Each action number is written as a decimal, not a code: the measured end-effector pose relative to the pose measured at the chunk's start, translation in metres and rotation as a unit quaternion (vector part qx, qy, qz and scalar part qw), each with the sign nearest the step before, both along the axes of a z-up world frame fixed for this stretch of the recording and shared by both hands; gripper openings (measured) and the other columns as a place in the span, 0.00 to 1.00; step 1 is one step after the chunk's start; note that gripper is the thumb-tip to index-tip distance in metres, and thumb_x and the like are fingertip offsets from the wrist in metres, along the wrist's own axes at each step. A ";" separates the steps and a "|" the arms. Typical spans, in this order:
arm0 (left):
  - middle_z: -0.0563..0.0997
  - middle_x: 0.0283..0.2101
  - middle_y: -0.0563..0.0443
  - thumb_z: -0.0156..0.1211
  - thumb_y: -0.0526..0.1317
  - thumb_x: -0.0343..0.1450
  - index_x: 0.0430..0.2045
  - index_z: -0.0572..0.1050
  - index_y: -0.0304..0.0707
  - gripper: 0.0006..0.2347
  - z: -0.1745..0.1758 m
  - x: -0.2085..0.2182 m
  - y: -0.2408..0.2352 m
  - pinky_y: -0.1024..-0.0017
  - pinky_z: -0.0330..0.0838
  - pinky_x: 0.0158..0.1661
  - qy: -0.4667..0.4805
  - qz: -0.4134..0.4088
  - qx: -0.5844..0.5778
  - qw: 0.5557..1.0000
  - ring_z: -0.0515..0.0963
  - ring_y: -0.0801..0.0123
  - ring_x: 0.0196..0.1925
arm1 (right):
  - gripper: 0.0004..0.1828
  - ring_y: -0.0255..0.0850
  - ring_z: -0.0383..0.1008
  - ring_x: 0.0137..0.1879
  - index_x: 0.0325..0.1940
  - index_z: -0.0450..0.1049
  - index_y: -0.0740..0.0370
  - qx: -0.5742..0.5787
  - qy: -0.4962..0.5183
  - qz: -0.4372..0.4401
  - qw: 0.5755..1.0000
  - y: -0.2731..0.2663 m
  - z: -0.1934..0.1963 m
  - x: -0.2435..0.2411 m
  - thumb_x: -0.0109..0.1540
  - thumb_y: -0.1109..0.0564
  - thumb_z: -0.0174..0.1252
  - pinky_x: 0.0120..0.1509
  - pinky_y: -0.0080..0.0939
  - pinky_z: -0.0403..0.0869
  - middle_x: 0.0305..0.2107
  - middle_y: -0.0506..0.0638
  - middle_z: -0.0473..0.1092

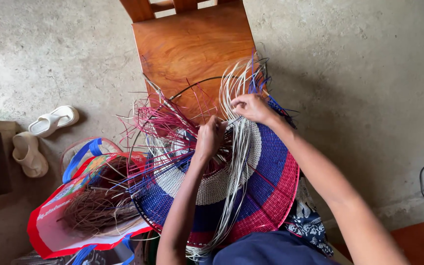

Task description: Weave colored strands through a circular frame to create a patterned object

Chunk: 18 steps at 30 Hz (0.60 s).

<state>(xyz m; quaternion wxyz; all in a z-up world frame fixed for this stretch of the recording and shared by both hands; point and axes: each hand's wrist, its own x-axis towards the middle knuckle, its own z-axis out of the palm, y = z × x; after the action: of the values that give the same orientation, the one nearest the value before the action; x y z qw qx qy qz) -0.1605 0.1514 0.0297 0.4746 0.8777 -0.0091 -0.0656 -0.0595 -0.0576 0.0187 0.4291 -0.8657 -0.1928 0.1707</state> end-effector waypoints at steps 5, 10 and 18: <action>0.83 0.29 0.38 0.64 0.41 0.68 0.35 0.77 0.43 0.07 -0.032 0.017 -0.004 0.46 0.79 0.41 0.097 0.000 0.024 0.995 0.84 0.38 0.39 | 0.04 0.46 0.76 0.40 0.38 0.83 0.59 -0.066 -0.067 0.042 0.995 -0.006 0.020 -0.014 0.61 0.61 0.63 0.49 0.45 0.77 0.33 0.53 0.76; 0.84 0.30 0.43 0.66 0.45 0.67 0.31 0.84 0.54 0.04 -0.052 0.023 -0.008 0.50 0.82 0.39 0.094 -0.064 0.116 0.987 0.85 0.42 0.38 | 0.01 0.47 0.74 0.44 0.34 0.81 0.61 -0.087 -0.136 0.109 0.981 0.001 0.016 -0.023 0.59 0.63 0.65 0.52 0.49 0.76 0.32 0.51 0.70; 0.78 0.34 0.46 0.60 0.37 0.67 0.26 0.79 0.40 0.03 -0.001 0.008 -0.011 0.59 0.81 0.34 -0.096 -0.066 0.169 0.979 0.81 0.52 0.41 | 0.04 0.49 0.72 0.43 0.29 0.76 0.58 -0.047 -0.178 0.175 0.967 -0.001 0.023 -0.020 0.58 0.64 0.63 0.50 0.50 0.75 0.30 0.50 0.66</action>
<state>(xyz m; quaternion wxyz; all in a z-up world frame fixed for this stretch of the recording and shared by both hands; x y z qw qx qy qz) -0.1521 0.1404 0.0283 0.3109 0.9450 -0.1010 -0.0131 -0.0798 -0.0584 0.0414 0.3105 -0.8540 -0.4063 0.0955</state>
